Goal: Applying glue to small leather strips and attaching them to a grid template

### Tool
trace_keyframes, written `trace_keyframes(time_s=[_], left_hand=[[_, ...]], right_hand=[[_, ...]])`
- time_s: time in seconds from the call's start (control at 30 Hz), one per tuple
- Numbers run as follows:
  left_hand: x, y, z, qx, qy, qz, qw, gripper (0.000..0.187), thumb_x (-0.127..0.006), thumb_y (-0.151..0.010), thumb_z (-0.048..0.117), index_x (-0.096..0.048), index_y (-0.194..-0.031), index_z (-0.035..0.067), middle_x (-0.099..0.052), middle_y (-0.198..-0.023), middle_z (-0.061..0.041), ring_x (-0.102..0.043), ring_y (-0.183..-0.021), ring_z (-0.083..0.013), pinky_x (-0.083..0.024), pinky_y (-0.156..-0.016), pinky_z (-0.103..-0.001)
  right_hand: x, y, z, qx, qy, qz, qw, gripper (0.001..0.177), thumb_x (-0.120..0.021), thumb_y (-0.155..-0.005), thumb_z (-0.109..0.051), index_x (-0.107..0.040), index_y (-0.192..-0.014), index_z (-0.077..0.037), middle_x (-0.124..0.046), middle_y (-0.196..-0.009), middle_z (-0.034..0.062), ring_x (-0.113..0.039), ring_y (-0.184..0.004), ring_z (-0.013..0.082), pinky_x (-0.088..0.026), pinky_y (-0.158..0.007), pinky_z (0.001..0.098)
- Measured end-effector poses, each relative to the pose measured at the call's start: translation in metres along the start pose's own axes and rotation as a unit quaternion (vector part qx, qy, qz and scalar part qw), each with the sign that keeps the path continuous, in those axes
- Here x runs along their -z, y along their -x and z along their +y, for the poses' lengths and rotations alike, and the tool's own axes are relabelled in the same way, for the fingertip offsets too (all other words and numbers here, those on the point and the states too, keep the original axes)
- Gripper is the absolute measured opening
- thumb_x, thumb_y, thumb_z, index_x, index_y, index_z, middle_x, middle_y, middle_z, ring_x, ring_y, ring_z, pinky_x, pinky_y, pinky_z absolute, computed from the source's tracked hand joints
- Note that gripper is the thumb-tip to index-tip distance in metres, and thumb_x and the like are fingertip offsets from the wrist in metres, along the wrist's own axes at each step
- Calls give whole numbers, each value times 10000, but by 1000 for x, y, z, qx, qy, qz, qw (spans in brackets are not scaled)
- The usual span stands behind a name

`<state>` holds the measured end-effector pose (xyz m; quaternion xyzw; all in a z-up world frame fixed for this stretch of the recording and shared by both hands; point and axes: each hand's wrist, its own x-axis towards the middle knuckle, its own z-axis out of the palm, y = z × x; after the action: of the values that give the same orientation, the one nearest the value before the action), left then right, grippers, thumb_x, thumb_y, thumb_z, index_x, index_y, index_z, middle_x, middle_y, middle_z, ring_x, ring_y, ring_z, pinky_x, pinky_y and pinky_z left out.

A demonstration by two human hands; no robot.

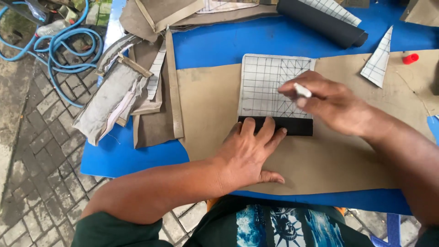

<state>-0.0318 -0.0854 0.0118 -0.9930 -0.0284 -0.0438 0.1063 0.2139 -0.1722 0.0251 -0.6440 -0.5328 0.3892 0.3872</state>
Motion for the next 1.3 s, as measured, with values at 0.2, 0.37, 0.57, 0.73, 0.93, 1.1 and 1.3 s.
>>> trace_keyframes(time_s=[0.2,0.37,0.57,0.73,0.93,1.1,1.3], left_hand=[[-8,8,5,-4,-40,-15,999,1182,-308,-740,1038,-426,-1568,202,-464,-1525,-148,-478,-1045,-353,-485,-840,-448],[-10,11,6,5,-34,14,999,1142,-328,-756,1015,-474,-1542,200,-478,-1513,-173,-481,-1076,-366,-501,-864,-469],[-10,9,5,18,-22,22,999,1128,-352,-754,1003,-488,-1529,195,-494,-1422,-169,-478,-1070,-353,-485,-884,-458],[-10,11,4,14,1,26,1000,1113,-394,-762,986,-499,-1516,173,-511,-1388,-184,-493,-1093,-350,-505,-880,-465],[-7,4,-3,-1,4,34,999,1117,-436,-761,988,-468,-1529,177,-520,-1431,-143,-504,-966,-321,-510,-747,-417],[-11,-9,-13,-22,42,34,998,1089,-543,-733,956,-543,-1475,159,-532,-1283,-32,-500,-897,-264,-511,-604,-404],[-7,-15,-19,-35,101,18,994,944,-639,-809,827,-544,-1431,122,-541,-1274,-70,-543,-920,-309,-545,-598,-485]], right_hand=[[-9,-3,-6,108,161,31,981,374,-642,-969,-152,-662,-1328,-51,-802,-964,63,-773,-881,164,-593,-831,292],[-29,-17,-19,46,91,50,994,216,-700,-937,-145,-746,-1134,-68,-788,-1105,53,-758,-1001,154,-583,-865,264],[-56,-43,-50,-50,78,19,995,201,-682,-952,-207,-765,-1133,-179,-822,-1023,-15,-757,-903,87,-573,-790,235],[-56,-47,-51,-143,92,-19,985,173,-662,-963,-279,-771,-1092,-238,-845,-908,-24,-750,-788,82,-566,-727,243],[-12,-11,-36,-128,149,-4,981,125,-673,-960,-208,-755,-1053,-188,-870,-955,-19,-784,-871,97,-556,-787,272],[20,19,-22,-198,318,-36,926,215,-700,-912,-390,-739,-1108,-311,-863,-868,-81,-842,-723,107,-595,-750,268],[12,30,-17,213,148,-12,966,287,-727,-844,-7,-690,-1127,-38,-740,-980,90,-726,-866,189,-621,-723,279]])
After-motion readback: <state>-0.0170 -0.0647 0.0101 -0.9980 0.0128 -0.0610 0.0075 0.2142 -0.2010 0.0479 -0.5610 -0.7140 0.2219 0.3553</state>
